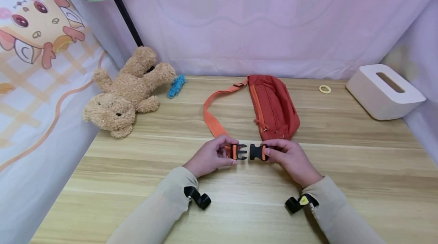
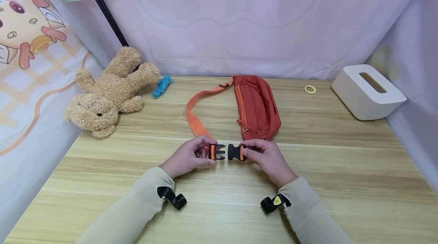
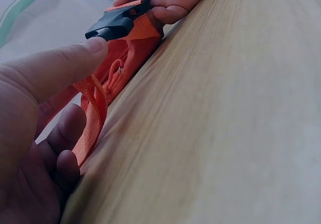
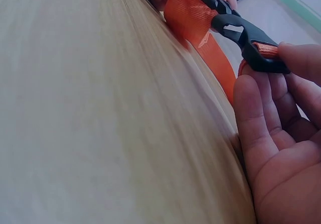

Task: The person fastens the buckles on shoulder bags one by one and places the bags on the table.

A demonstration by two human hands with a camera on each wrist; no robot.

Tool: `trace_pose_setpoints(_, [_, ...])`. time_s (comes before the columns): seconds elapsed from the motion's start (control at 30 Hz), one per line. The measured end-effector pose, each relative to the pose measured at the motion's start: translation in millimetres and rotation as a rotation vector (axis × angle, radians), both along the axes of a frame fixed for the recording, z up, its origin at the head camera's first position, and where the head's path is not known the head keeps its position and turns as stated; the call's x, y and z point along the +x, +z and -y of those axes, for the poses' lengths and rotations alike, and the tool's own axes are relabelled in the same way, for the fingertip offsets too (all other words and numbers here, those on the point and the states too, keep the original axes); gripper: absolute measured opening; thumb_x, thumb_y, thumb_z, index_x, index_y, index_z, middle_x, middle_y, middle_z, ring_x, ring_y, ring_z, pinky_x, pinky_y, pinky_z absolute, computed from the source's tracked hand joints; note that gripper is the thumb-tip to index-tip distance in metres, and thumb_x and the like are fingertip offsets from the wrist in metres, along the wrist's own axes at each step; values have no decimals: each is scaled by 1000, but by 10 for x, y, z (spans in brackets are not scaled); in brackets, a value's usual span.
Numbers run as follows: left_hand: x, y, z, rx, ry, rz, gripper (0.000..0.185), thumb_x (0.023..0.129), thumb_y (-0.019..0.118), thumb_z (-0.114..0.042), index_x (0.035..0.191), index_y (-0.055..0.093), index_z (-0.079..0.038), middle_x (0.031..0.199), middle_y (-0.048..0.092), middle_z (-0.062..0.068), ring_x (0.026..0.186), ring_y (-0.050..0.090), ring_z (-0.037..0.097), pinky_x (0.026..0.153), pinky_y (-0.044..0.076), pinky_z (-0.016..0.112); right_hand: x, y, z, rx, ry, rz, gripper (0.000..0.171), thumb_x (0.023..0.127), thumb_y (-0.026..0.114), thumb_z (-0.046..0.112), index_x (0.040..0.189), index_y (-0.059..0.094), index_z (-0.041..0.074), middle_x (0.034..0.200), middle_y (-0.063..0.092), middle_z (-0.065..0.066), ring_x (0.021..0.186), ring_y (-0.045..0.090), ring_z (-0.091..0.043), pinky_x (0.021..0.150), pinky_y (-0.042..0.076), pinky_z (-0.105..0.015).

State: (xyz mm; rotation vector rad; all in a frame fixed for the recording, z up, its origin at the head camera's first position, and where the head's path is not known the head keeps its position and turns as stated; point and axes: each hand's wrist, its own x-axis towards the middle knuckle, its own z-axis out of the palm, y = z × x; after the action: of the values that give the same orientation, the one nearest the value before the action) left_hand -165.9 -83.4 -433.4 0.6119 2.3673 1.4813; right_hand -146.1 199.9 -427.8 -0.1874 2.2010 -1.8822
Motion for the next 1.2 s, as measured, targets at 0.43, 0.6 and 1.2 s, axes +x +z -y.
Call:
trace_pose_setpoints(0.43, [2, 3, -9, 9, -12, -1, 53, 82, 85, -20, 130, 63, -23, 83, 58, 2, 73, 54, 17, 59, 46, 27, -6, -15, 33, 10, 17, 6, 33, 96, 70, 17, 123, 68, -1, 119, 66, -18, 90, 69, -19, 79, 59, -33])
trace_pose_setpoints(0.6, [0, -4, -17, 10, -11, -3, 53, 82, 86, -19, 130, 63, -24, 83, 58, 2, 73, 54, 17, 60, 46, 27, -10, -19, 35, 14, 17, 8, 33, 96, 70, 17, 123, 68, -1, 119, 66, -18, 91, 69, -19, 79, 59, -33])
trace_pose_setpoints(1.2, [-7, -1, -65, 19, 1, -16, 51, 82, 86, -21, 127, 63, -30, 83, 59, 2, 73, 55, 17, 58, 47, 28, -10, -23, 53, 1, 9, -6, 32, 97, 68, 16, 124, 67, -2, 119, 65, -19, 90, 69, -19, 79, 59, -32])
